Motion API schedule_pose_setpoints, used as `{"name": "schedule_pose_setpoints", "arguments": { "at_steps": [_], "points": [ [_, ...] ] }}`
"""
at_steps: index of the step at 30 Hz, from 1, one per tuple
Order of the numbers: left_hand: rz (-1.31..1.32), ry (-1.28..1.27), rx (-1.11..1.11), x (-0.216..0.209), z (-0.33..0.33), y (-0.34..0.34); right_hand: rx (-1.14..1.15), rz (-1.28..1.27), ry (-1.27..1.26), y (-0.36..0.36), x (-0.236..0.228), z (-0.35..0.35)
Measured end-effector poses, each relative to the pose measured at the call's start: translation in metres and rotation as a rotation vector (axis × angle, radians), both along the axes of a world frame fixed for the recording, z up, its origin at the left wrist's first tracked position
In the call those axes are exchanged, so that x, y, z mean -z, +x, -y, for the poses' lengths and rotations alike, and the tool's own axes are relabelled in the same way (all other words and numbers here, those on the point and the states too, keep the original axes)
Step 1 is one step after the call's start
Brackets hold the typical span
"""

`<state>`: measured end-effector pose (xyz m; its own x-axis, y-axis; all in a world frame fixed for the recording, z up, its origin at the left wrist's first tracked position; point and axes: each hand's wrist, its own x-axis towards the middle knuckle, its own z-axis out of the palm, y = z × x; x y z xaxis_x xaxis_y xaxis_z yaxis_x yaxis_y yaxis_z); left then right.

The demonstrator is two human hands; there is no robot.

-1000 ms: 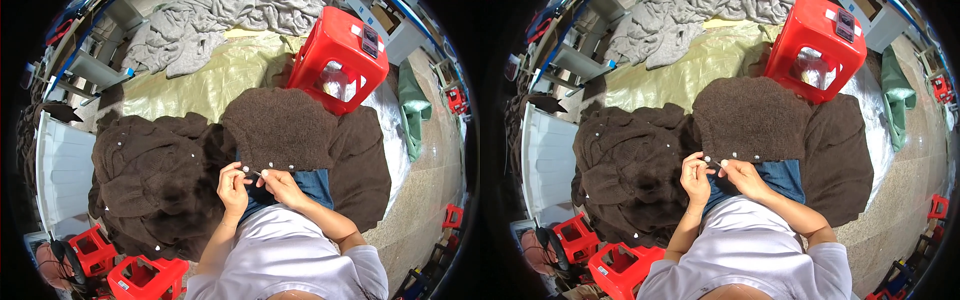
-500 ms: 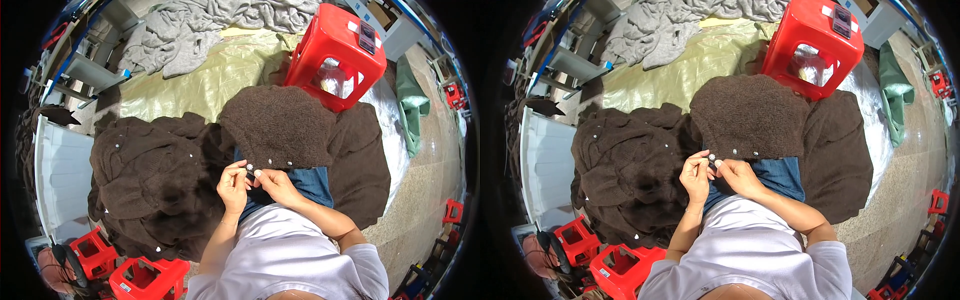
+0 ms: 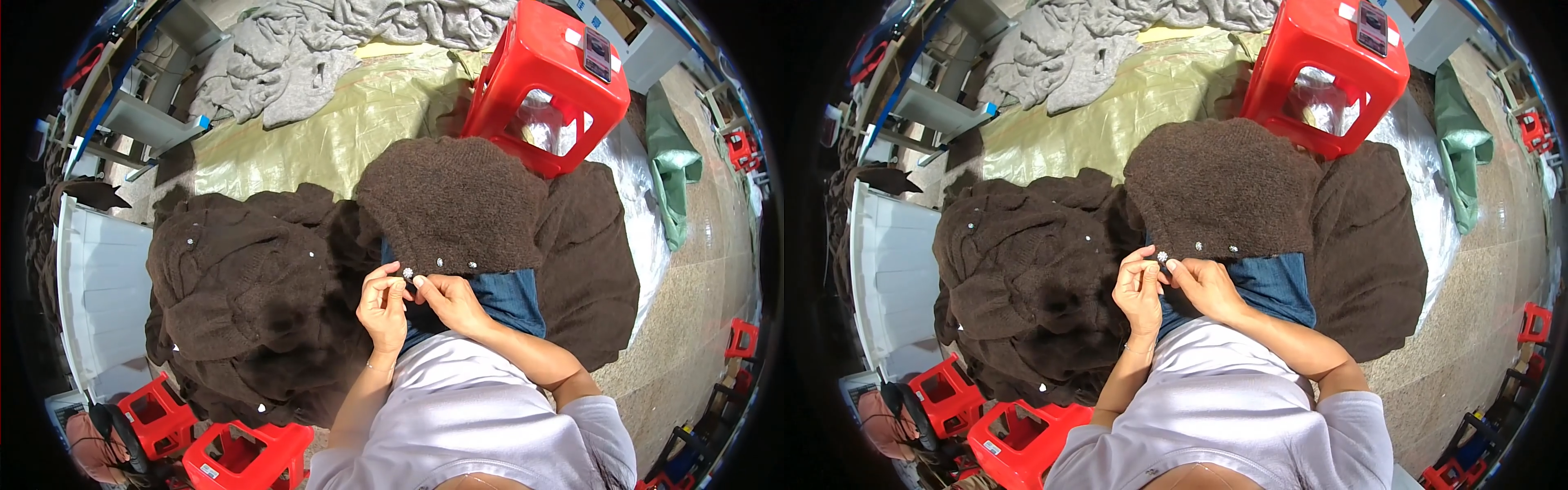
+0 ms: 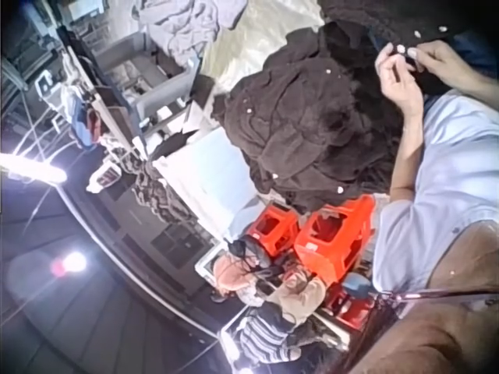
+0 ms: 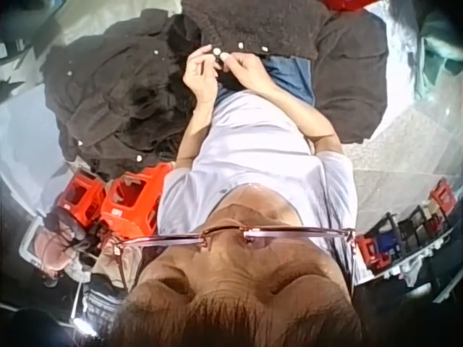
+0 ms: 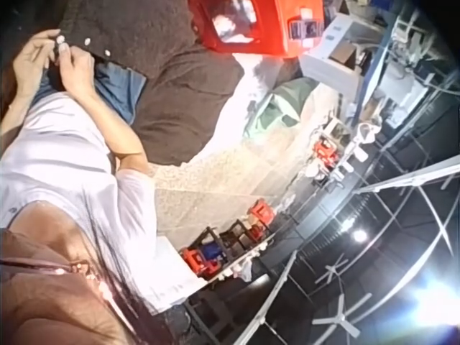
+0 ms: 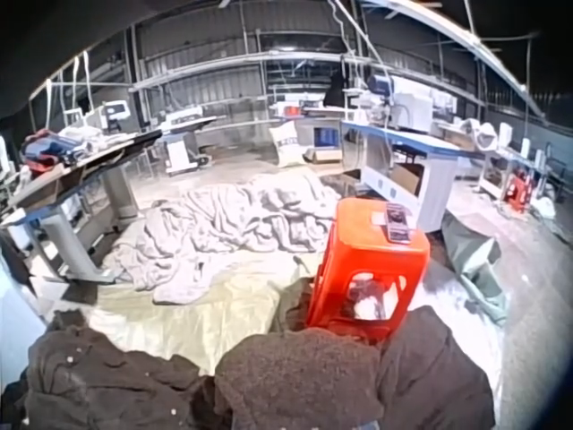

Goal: Attaching or checking snap buttons on brown fabric garments.

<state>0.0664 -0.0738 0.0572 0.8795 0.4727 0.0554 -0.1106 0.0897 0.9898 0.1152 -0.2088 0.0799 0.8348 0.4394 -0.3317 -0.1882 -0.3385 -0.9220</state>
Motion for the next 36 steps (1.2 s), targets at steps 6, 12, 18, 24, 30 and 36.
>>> {"name": "schedule_pose_setpoints", "arguments": {
  "at_steps": [6,12,18,24,30,36],
  "points": [
    [0.014,0.079,0.009,0.0,0.001,-0.001,0.028,0.035,-0.069,0.001,-0.005,0.0],
    [0.035,0.12,0.007,-0.003,0.002,0.002,0.055,0.154,-0.117,-0.003,-0.009,-0.001],
    [0.012,0.112,-0.016,-0.007,0.002,0.002,0.088,0.657,-0.175,-0.006,-0.007,-0.003],
    [0.023,0.103,-0.006,-0.007,0.001,0.001,0.111,0.713,-0.18,-0.006,-0.005,-0.005],
    [0.039,0.13,0.001,-0.004,0.0,0.001,0.115,0.215,-0.046,-0.004,-0.009,-0.005],
    [-0.001,0.142,-0.089,-0.002,-0.004,-0.004,0.115,0.128,0.001,-0.002,-0.009,0.0]
  ]
}}
